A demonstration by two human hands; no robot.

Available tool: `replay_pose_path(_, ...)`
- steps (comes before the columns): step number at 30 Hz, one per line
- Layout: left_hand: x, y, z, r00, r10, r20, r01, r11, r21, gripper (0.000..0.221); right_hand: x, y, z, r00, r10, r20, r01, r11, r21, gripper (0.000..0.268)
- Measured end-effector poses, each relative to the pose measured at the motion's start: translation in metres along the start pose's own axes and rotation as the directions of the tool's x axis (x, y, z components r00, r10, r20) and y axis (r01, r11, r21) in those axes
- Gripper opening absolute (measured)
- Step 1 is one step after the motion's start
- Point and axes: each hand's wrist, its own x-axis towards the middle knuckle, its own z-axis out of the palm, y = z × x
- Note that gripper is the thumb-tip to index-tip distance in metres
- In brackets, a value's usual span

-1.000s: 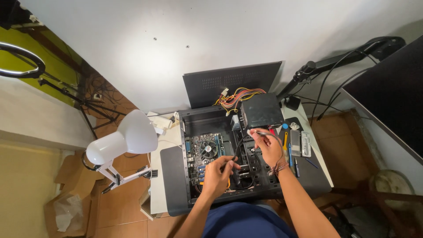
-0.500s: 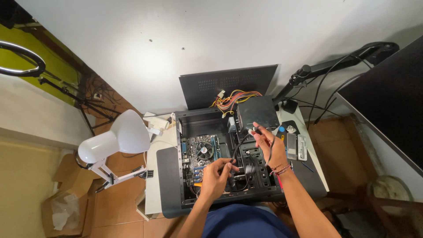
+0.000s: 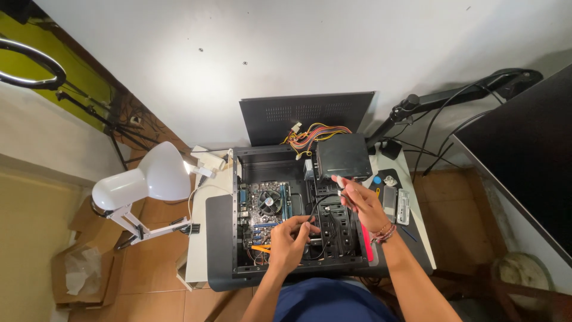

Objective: The person works on an open desktop computer case on a desk. They lift and reposition the power supply unit, connect power cables to the motherboard, and use a screwdriver to fasten components inside the case.

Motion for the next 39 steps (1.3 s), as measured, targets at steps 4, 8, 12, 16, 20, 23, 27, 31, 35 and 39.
replay_pose_path(4,0.001,0.000,0.009,0.997,-0.012,-0.074,0.011,1.000,-0.008,0.025,-0.008,-0.012,0.008,0.993,0.073,0.096,-0.094,0.967,0.236,0.055)
replay_pose_path(8,0.001,-0.008,0.016,0.981,0.005,-0.196,-0.028,0.994,-0.110,0.026,-0.004,0.011,-0.005,0.985,0.160,0.069,-0.171,0.958,0.229,0.042)
replay_pose_path(12,0.000,-0.008,0.019,0.965,0.018,-0.261,-0.020,1.000,-0.004,0.028,-0.005,-0.013,-0.013,0.980,0.102,0.170,-0.113,0.992,0.054,0.035)
replay_pose_path(16,-0.001,0.043,0.017,0.968,0.092,-0.234,-0.007,0.940,0.342,0.033,0.006,-0.024,-0.014,0.968,-0.001,0.253,0.035,0.991,-0.128,0.030)
replay_pose_path(20,0.001,0.123,0.020,0.483,0.862,-0.152,-0.395,0.370,0.841,0.043,0.014,-0.052,0.000,0.962,0.008,0.273,0.106,0.910,-0.402,0.024)
replay_pose_path(23,0.015,0.072,0.023,0.669,0.732,-0.126,-0.524,0.585,0.618,0.033,0.019,-0.050,0.004,0.945,-0.078,0.317,0.226,0.857,-0.463,0.020)
replay_pose_path(27,0.029,0.049,0.021,0.983,0.163,-0.086,-0.115,0.907,0.404,0.033,0.017,-0.097,0.024,0.877,-0.481,-0.020,0.389,0.732,-0.560,0.029)
replay_pose_path(31,0.038,0.014,0.018,0.991,0.014,-0.131,0.006,0.988,0.155,0.044,0.016,-0.047,-0.003,0.862,-0.469,-0.191,0.437,0.880,-0.186,0.029)
replay_pose_path(35,0.043,0.012,0.015,0.957,-0.139,-0.255,0.149,0.988,0.024,0.052,-0.007,-0.029,0.023,0.927,-0.373,-0.033,0.343,0.882,-0.323,0.036)
replay_pose_path(39,0.036,0.021,0.013,0.970,-0.166,-0.177,0.192,0.971,0.141,0.056,-0.014,-0.041,0.061,0.932,-0.306,0.192,0.362,0.789,-0.497,0.029)
